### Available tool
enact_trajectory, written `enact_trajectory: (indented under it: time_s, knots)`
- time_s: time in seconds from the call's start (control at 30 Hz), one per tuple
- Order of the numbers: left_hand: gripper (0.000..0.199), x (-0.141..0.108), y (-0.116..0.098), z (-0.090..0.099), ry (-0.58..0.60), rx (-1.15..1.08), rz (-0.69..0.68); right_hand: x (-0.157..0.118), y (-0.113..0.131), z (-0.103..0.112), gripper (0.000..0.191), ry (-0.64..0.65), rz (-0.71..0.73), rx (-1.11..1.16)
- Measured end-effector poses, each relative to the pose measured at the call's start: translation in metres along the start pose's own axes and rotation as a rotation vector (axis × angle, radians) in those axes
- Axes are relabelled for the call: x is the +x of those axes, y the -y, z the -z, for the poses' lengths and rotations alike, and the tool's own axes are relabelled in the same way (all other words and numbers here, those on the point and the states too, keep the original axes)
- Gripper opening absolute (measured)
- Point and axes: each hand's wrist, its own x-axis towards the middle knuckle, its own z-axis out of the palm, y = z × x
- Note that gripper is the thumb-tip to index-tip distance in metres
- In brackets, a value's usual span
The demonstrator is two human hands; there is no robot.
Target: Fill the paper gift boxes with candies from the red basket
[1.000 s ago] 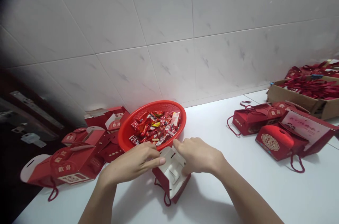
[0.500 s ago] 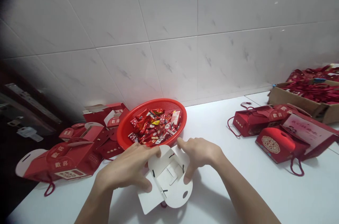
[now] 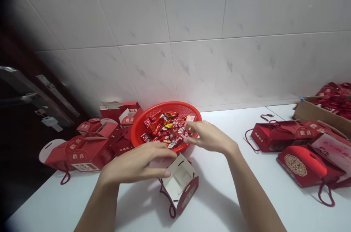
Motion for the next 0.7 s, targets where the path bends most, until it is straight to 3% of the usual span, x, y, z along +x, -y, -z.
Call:
enact_trajectory:
  time_s: [0.07,0.13,0.27,0.37,0.53,0.7]
  knots:
    - [0.035,0.003,0.01,0.006,-0.074,-0.046,-0.029,0.027,-0.005,-0.005,0.016,-0.022,-0.025,-0.069]
    - [0.033,0.006,0.025,0.012,-0.185,-0.078,-0.002,0.055,-0.011,-0.013,0.021,0.031,-0.081,-0.155]
    - [0.035,0.01,0.07,0.02,-0.494,-0.074,0.189,0.093,-0.022,-0.03,0.045,0.214,-0.196,-0.241]
    - [0.037,0.015,0.101,0.019,-0.587,-0.047,0.311,0.105,-0.026,-0.042,0.047,0.33,-0.24,-0.249]
    - [0.042,0.035,0.126,0.006,-0.479,0.094,0.402,0.112,-0.033,-0.061,0.05,0.336,-0.246,-0.241]
    - [0.071,0.06,0.135,-0.004,-0.29,0.126,0.615,0.111,-0.04,-0.066,0.026,0.262,-0.173,-0.127]
